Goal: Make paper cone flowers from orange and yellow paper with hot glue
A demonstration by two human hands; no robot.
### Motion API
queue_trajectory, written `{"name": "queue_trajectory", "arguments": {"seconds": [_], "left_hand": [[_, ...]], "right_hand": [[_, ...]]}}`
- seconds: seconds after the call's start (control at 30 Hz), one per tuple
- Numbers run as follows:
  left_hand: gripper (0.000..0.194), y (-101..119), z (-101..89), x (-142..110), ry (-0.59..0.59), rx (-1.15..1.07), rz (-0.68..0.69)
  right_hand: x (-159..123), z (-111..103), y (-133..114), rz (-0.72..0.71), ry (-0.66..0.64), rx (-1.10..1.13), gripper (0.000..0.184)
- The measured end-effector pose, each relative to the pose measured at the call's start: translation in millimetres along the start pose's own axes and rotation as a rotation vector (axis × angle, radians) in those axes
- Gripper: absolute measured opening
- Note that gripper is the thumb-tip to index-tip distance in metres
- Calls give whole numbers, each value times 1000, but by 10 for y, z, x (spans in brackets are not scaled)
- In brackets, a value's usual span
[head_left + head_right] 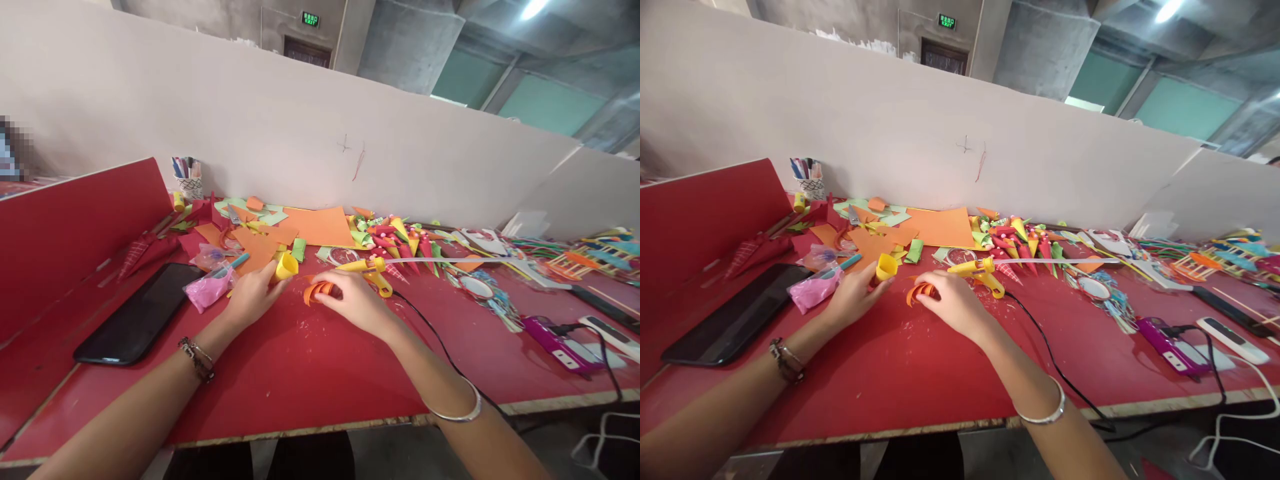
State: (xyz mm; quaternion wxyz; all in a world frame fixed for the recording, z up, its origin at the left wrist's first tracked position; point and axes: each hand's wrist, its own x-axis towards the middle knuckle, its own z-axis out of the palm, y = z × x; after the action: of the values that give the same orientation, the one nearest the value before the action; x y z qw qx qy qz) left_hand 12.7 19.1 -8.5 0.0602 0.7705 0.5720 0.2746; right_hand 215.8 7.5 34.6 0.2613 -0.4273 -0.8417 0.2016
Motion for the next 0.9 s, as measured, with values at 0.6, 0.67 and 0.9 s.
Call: {"name": "queue_trajectory", "arguments": {"seconds": [0.6,0.67,0.9], "left_hand": [[21,157,47,-70,-201,-14,230],[22,148,53,-72,-195,-6,247],[20,133,59,-72,-196,22,277]], "right_hand": [[-51,153,134,-49,397,810,17],[-57,148,122,-34,431,718,16],[-77,136,53,-62,382,592,10]]}}
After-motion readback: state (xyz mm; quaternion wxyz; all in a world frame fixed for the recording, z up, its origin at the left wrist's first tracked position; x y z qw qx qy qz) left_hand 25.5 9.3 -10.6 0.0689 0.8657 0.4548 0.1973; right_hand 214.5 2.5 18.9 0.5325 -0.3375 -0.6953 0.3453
